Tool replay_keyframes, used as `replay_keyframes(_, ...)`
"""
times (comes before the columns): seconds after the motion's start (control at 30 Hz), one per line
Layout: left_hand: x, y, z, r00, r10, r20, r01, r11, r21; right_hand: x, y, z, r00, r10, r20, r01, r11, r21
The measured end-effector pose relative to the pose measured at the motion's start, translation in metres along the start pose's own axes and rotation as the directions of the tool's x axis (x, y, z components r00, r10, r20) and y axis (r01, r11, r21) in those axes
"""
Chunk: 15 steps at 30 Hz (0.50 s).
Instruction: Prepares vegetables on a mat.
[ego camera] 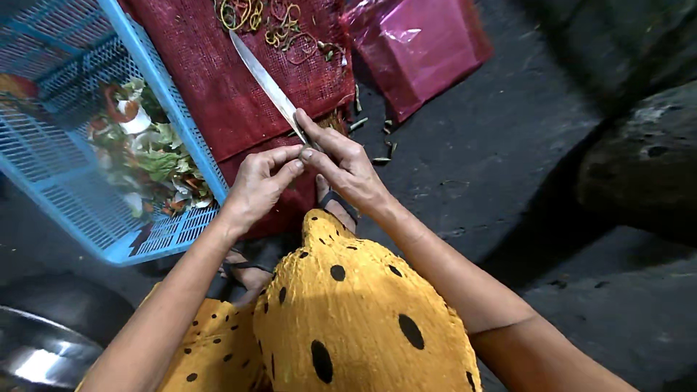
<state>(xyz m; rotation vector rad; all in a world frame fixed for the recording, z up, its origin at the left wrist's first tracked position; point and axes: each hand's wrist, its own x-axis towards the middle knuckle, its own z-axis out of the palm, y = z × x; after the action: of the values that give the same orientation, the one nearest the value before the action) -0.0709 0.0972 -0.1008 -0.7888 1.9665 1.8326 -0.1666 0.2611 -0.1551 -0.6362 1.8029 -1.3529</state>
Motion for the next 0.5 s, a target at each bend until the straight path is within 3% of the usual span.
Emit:
replay_keyframes(0.1, 0.0029, 0.001, -0.0004, 0.998, -0.04, 0.041, 0.043, 0.997, -0.06, -0.0016, 0.0047, -0.0005, 1.0, -0.013, -0.015, 0.013, 1.0, 0.001)
replay_keyframes(0.5, 0.0053, 0.0016, 0.0063, 0.991, 0.13, -0.038, -0.111, 0.94, 0.323, -0.0089, -0.0039, 0.002, 0.999, 0.04, -0.008, -0.04, 0.999, -0.008)
